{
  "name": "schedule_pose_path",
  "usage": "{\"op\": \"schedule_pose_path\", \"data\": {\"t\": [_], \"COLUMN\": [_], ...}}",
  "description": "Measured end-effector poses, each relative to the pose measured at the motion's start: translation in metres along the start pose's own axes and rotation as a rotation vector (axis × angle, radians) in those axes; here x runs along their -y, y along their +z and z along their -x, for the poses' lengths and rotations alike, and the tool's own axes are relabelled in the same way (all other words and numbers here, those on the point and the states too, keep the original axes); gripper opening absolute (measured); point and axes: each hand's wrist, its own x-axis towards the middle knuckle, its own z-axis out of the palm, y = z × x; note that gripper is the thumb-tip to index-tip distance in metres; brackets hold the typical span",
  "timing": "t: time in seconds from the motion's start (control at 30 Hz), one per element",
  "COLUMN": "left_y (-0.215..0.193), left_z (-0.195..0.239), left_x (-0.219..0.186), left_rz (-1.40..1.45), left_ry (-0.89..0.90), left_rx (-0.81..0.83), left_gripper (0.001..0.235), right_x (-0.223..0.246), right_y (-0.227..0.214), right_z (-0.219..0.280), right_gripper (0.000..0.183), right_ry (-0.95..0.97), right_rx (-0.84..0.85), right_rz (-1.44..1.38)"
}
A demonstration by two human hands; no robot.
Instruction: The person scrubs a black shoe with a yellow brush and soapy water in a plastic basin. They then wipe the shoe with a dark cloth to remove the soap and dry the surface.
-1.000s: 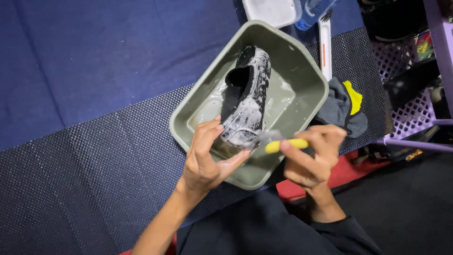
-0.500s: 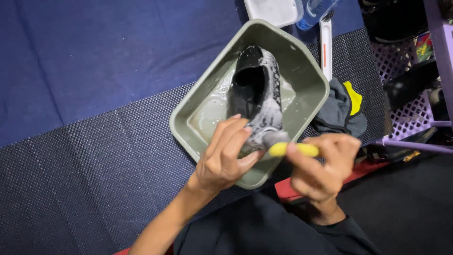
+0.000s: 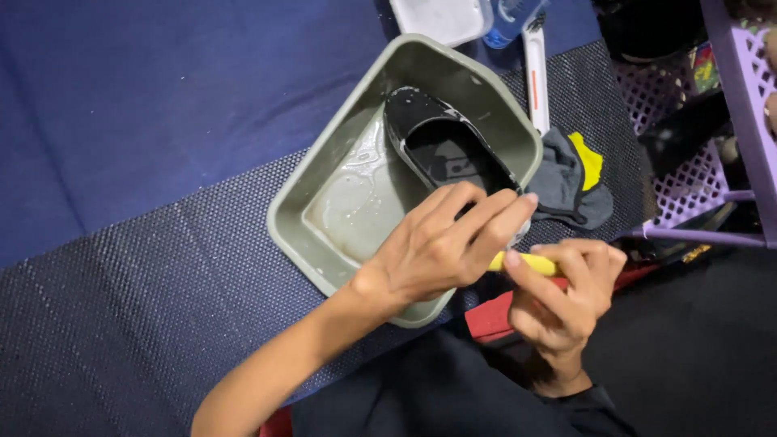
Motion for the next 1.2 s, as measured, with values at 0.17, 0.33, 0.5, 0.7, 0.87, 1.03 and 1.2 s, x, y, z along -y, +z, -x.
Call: {"op": "schedule_pose_path", "data": {"t": [0.17, 0.33, 0.5, 0.7, 0.87, 1.03, 1.2], "left_y": [0.036, 0.054, 0.066, 0.069, 0.066, 0.067, 0.055], "left_z": [-0.003, -0.017, -0.019, -0.028, -0.031, -0.029, -0.023], "left_x": [0.012, 0.019, 0.024, 0.035, 0.041, 0.043, 0.032], "left_rz": [0.025, 0.005, 0.015, -0.039, -0.035, 0.036, -0.001], "left_ry": [0.006, 0.062, 0.068, 0.131, 0.115, 0.077, 0.087], "left_rx": [0.180, 0.288, 0.326, 0.477, 0.499, 0.432, 0.410], "left_gripper": [0.065, 0.075, 0.047, 0.114, 0.128, 0.100, 0.106], "right_x": [-0.011, -0.024, -0.026, -0.036, -0.041, -0.047, -0.055], "right_y": [-0.013, -0.023, -0.012, 0.002, 0.010, 0.012, -0.001], "right_z": [-0.002, 0.011, 0.021, 0.029, 0.033, 0.027, 0.021], "right_gripper": [0.035, 0.050, 0.039, 0.035, 0.037, 0.033, 0.038], "right_ry": [0.076, 0.132, 0.129, 0.070, 0.030, 0.029, 0.039], "right_rx": [-0.033, 0.037, 0.057, -0.045, -0.111, -0.157, -0.204], "right_rz": [0.127, 0.184, 0.148, 0.116, 0.044, 0.031, 0.089]}}
